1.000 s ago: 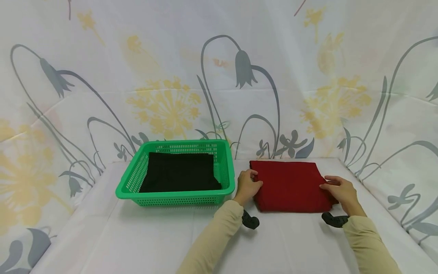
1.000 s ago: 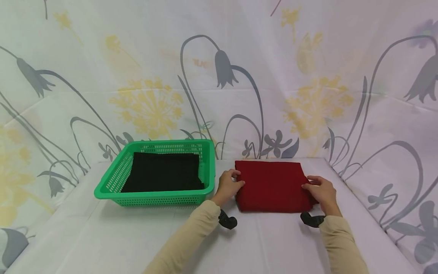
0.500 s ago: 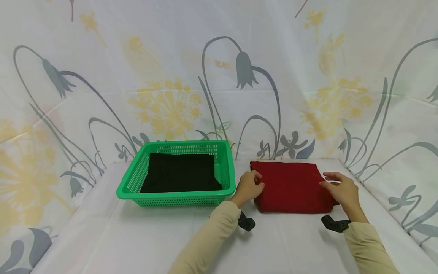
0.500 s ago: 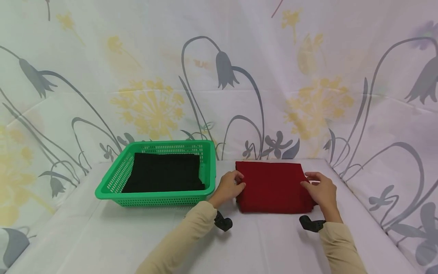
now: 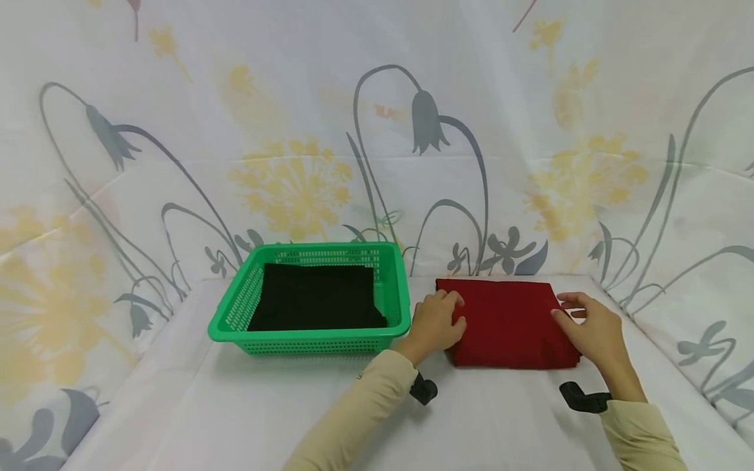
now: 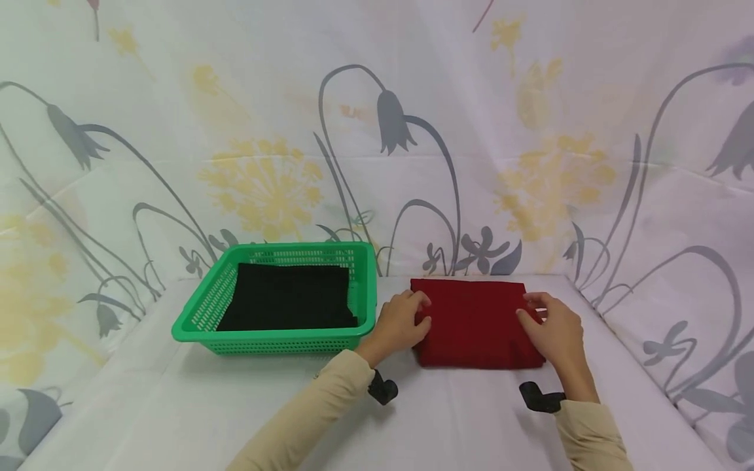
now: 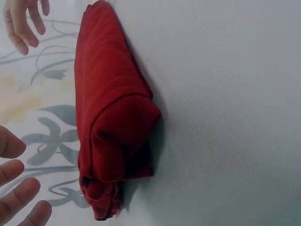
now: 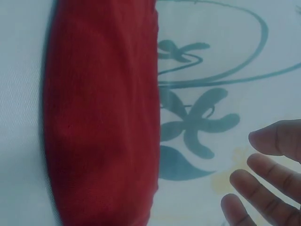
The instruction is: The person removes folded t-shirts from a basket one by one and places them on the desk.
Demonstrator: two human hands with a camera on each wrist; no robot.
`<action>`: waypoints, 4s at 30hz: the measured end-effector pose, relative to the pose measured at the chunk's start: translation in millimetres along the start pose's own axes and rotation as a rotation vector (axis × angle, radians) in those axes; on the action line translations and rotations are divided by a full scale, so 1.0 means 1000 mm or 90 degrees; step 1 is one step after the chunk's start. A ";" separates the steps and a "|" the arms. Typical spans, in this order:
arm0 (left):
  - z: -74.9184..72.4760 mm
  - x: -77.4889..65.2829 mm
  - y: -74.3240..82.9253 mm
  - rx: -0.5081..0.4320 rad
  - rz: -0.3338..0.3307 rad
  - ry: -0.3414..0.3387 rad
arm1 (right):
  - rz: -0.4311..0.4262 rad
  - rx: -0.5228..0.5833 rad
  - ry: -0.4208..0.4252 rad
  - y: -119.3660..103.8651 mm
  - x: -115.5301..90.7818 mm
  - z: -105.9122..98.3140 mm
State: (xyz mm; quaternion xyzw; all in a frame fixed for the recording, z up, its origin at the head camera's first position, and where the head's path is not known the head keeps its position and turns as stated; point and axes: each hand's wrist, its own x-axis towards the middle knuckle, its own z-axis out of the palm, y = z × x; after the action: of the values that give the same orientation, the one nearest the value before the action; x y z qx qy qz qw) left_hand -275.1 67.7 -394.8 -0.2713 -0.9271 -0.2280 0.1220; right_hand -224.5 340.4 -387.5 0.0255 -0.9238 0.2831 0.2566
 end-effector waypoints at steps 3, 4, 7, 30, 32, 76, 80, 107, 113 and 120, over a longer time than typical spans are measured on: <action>-0.002 -0.002 0.003 0.047 0.034 0.018 | -0.012 -0.005 0.005 -0.004 -0.003 0.000; -0.003 -0.003 0.004 0.062 0.045 0.024 | -0.017 -0.006 0.006 -0.005 -0.004 0.000; -0.006 -0.005 0.005 0.097 0.073 0.042 | -0.029 -0.005 0.009 -0.010 -0.006 0.002; -0.057 -0.027 -0.017 0.082 0.094 0.128 | -0.140 0.033 0.019 -0.061 -0.001 0.008; -0.064 -0.029 -0.021 0.082 0.089 0.127 | -0.148 0.044 0.007 -0.067 0.000 0.008; -0.191 -0.089 -0.120 -0.161 -0.030 0.088 | -0.198 0.210 -0.201 -0.189 0.053 0.036; -0.204 -0.091 -0.127 -0.213 -0.053 0.091 | -0.180 0.253 -0.225 -0.200 0.058 0.043; -0.218 -0.077 -0.190 -0.505 -0.281 0.098 | 0.135 0.657 -0.372 -0.240 0.087 0.119; -0.215 -0.074 -0.205 -0.505 -0.306 0.108 | 0.186 0.676 -0.360 -0.242 0.094 0.136; -0.212 -0.066 -0.213 -0.519 -0.314 0.117 | 0.231 0.668 -0.349 -0.246 0.101 0.158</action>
State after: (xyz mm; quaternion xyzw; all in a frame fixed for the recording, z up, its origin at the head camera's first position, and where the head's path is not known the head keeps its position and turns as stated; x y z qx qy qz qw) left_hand -318.3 -225.2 -310.2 -0.0482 -0.7843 -0.6179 0.0294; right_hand -337.1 59.9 -324.7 0.0624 -0.6834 0.7219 -0.0887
